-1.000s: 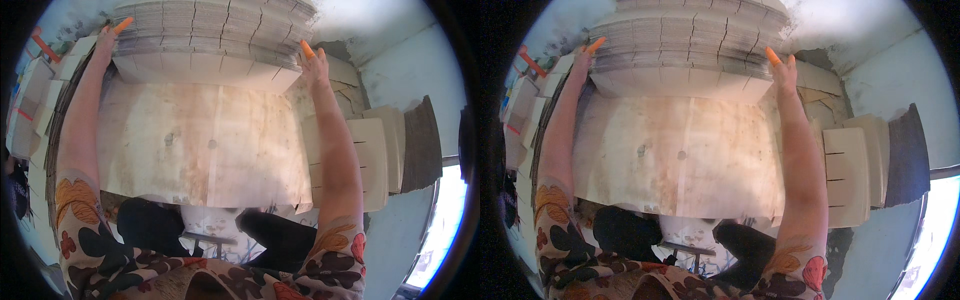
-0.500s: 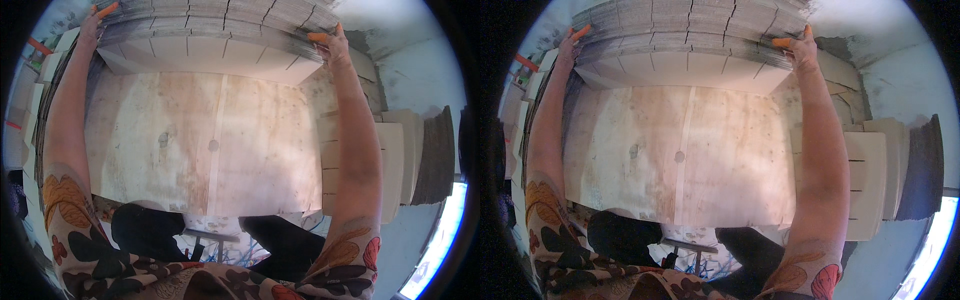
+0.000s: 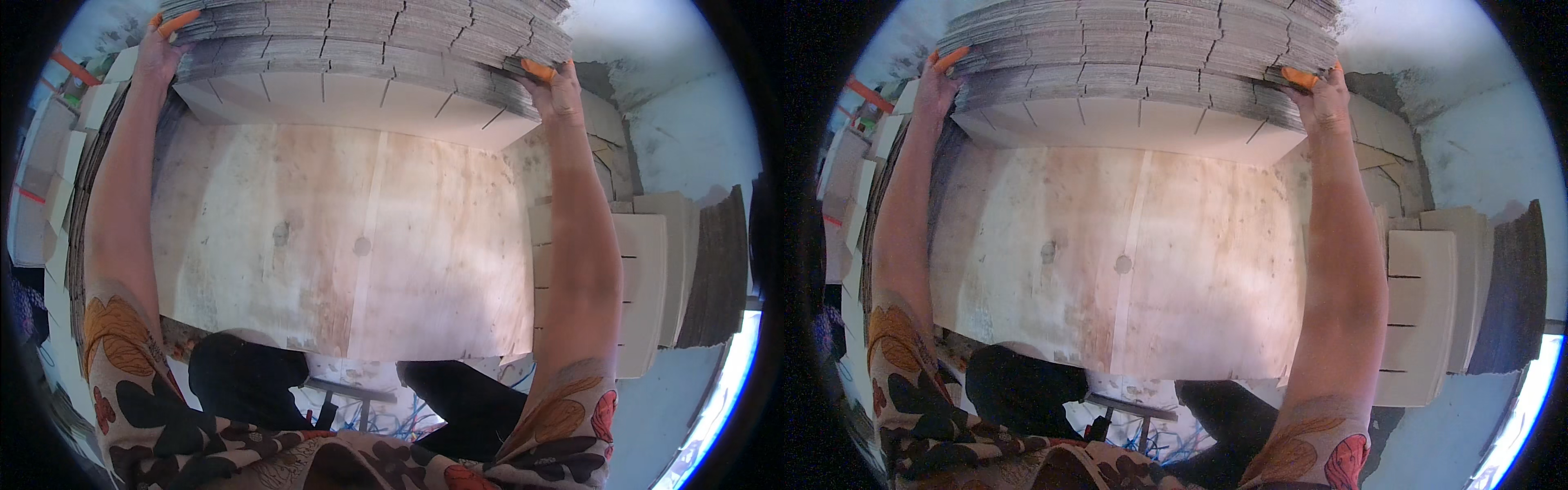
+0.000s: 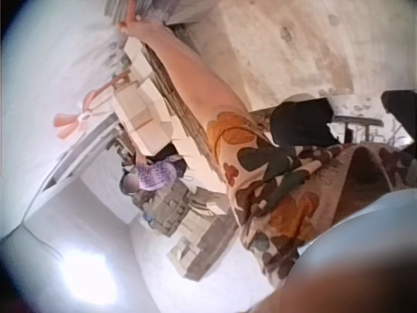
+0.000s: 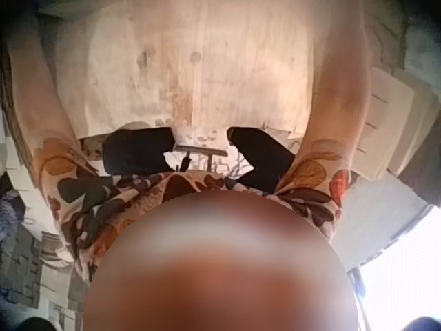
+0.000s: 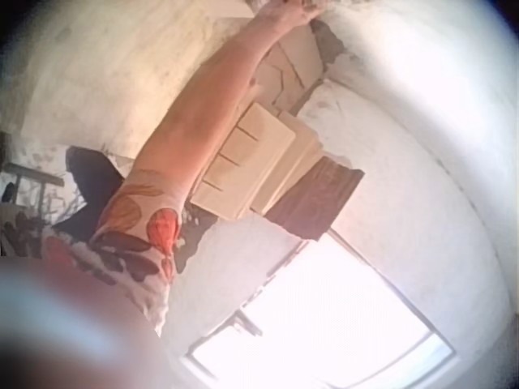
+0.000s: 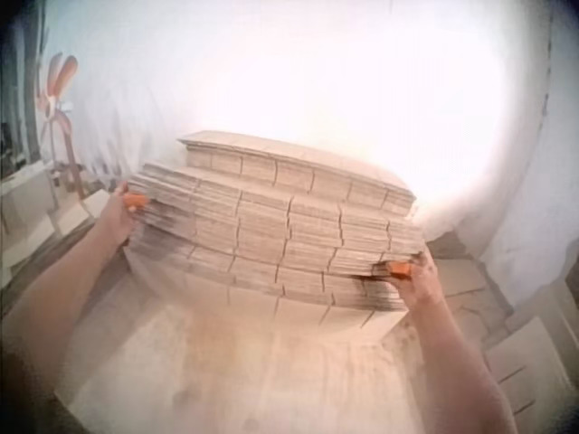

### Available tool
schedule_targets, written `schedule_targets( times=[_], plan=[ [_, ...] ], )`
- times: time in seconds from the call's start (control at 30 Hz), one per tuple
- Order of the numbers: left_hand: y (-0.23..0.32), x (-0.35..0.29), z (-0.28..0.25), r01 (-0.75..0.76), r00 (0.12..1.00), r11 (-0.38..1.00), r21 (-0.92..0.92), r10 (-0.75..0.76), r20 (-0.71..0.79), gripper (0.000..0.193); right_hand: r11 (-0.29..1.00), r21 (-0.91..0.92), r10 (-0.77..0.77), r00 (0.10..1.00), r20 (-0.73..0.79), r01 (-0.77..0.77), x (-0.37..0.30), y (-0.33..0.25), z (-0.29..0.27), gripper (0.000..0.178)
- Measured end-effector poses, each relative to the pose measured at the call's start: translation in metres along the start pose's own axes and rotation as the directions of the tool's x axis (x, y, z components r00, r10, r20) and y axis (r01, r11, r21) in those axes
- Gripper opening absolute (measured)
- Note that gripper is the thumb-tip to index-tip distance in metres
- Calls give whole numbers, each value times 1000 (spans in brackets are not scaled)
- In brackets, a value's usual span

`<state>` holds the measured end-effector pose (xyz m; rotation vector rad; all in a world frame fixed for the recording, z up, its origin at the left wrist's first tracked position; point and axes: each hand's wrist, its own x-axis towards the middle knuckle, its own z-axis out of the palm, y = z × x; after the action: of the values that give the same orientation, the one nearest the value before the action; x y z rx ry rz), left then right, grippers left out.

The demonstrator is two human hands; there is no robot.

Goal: The person sits on the floor and repeatedly picks up pre-cut cardboard sheets, folds them along scored lines, and stacks the formed dividers. The person handles the cardboard by hand without visible tools.

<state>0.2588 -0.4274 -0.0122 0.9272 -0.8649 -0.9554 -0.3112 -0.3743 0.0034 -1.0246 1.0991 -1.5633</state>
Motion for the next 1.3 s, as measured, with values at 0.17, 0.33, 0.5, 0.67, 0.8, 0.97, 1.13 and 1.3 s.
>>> schedule_targets(
  times=[0.17,0.33,0.5,0.67,0.8,0.97,1.13,1.3],
  plan=[
    [16,-15,8,-113,992,987,-118,118,36,40,988,24,-155,988,16,154,-16,-30,-9,50],
    [75,-79,12,-194,981,960,-202,186,-55,57,966,-56,-253,967,1,253,-83,-101,-1,48],
    [92,-205,-68,-182,983,983,-14,182,15,66,976,-93,-206,973,-106,196,-195,-134,-27,46],
    [130,-348,-83,-2,989,999,42,8,-149,68,965,-250,-110,987,-114,78,-311,-111,-65,98],
    [128,-384,-118,34,999,998,-58,-34,9,64,976,-211,23,987,-159,-57,-345,-114,-25,64],
    [115,-327,-78,260,965,965,15,-259,-48,59,945,0,321,923,-215,-328,-295,-100,-47,55],
    [53,-260,-54,303,953,948,-101,-303,17,52,956,-42,278,943,-183,-290,-235,-62,-54,52],
    [37,-291,0,178,983,935,307,-158,-90,61,922,-195,238,885,-399,-335,-258,-36,-87,49]
  ],
)
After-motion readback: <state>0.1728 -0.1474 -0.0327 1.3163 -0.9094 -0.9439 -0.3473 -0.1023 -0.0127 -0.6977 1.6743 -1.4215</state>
